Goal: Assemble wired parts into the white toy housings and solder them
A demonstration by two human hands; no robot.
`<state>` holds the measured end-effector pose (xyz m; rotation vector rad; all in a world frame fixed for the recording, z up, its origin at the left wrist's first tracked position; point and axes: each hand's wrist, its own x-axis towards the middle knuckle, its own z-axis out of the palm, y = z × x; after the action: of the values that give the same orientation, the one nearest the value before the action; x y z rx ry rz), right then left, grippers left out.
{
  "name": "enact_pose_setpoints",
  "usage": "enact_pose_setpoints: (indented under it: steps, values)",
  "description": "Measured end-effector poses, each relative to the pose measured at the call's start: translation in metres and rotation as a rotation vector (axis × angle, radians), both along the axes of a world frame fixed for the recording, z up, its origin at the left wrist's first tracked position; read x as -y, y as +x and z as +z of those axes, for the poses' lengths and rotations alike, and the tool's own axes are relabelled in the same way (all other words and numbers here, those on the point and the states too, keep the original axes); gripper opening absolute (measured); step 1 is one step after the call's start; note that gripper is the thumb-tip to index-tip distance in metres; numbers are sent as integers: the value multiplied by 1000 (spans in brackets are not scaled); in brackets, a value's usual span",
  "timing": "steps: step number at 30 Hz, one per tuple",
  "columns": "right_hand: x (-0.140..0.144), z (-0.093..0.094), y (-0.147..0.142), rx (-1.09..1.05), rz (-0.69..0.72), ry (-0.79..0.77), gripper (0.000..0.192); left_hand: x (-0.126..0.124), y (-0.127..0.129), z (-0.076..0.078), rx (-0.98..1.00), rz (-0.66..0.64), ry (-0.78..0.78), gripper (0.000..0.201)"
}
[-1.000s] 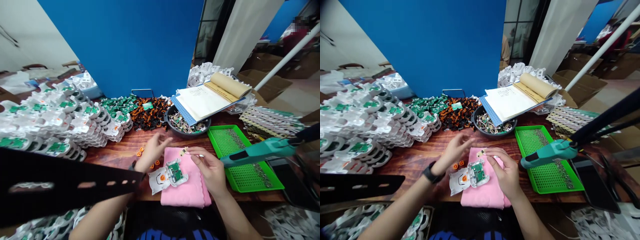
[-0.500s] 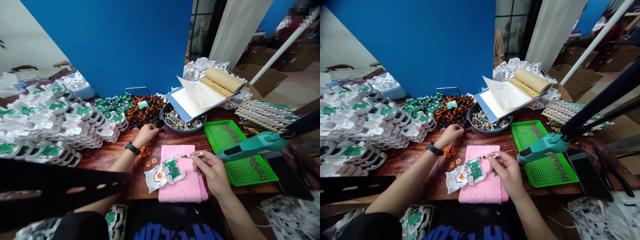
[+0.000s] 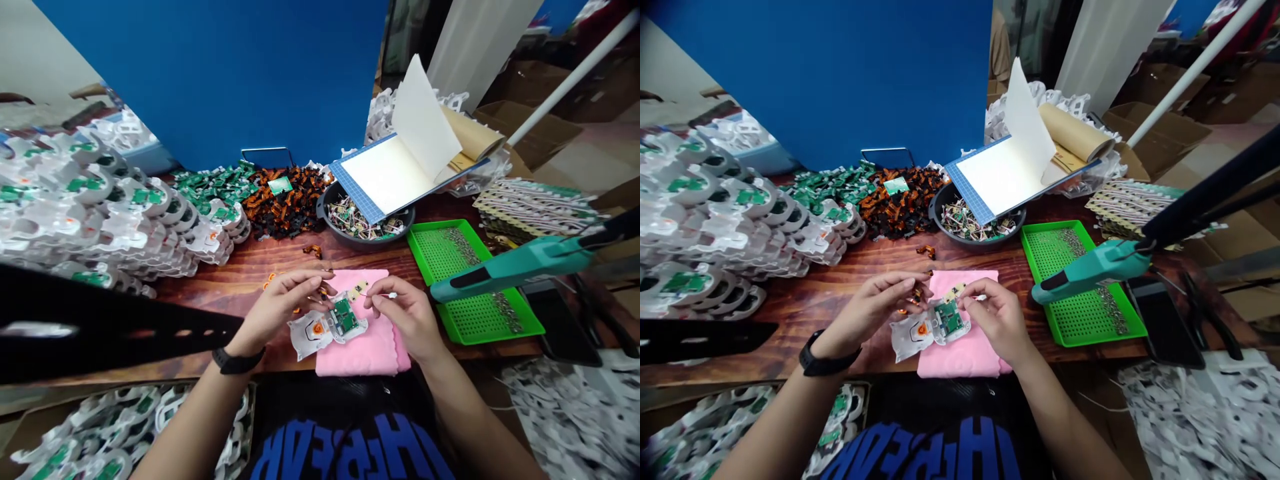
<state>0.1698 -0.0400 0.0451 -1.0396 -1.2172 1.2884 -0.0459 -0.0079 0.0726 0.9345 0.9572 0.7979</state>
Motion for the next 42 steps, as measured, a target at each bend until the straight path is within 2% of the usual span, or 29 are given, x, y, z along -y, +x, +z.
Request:
enact_pose_setpoints:
  steps: [4, 8, 10, 17, 25, 31, 35, 38, 42]
  values:
    - [1, 3, 5, 136, 26, 103, 7, 14, 11, 5, 43, 21, -24, 38]
    - [-2, 6, 12, 322, 82, 269, 15, 18, 15, 2, 75, 47, -161, 30]
    - [-3, 6, 14, 382, 112, 302, 18, 19, 15, -1, 88, 83, -202, 29]
    - [1, 2, 8, 443, 116, 140, 19, 26, 21, -10, 117, 145, -193, 23]
    - [3, 4, 3, 352, 222, 158, 21, 28, 30, -5, 104, 204, -206, 24]
    - [0, 2, 7, 275, 315, 186, 21, 28, 27, -8, 170, 153, -225, 21]
    - [2, -1, 3, 138, 211, 53, 12, 29, 26, -10, 178, 188, -203, 19]
    - [4, -2, -4, 47, 129, -57, 27, 30, 28, -10, 180, 229, -198, 18]
    - [6, 0, -14, 96, 6, -102, 19, 32, 33, -9, 149, 266, -183, 21]
